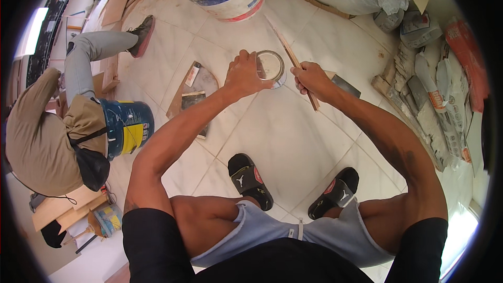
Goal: The person stirs a dark substance in a container with a stick and transfers it to a putty knife. They add white material from a tube, mix the substances together on the blade, and then apply the resulting filler to the seam and corner of a dark stone countertop.
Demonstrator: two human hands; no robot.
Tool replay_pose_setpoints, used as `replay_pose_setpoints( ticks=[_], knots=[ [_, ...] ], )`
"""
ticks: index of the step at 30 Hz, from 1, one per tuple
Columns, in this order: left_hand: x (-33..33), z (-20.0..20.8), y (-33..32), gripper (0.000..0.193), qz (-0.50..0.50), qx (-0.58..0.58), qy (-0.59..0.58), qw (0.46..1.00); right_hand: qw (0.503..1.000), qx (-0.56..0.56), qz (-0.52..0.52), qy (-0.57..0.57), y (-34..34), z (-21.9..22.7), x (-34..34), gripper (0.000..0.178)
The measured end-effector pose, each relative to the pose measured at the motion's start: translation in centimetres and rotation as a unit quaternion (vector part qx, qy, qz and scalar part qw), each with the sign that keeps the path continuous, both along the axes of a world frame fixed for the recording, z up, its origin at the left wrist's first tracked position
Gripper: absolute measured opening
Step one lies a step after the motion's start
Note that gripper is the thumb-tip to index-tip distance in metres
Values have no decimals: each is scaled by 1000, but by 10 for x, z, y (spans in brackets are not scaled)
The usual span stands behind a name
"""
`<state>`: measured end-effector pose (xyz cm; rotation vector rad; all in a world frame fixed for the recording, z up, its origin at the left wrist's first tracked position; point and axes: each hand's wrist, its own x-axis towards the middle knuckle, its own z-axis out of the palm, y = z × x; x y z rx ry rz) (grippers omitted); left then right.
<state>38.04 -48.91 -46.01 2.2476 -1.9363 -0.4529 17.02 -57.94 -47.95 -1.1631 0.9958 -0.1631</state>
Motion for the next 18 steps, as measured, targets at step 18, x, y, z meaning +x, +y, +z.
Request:
replay_pose_setpoints(
  ticks=[18],
  knots=[
    [-18, 12, -9, 74, -63, 7, -30, 998, 989, 114, -83, -53, 9, -17, -5, 25]
  ],
)
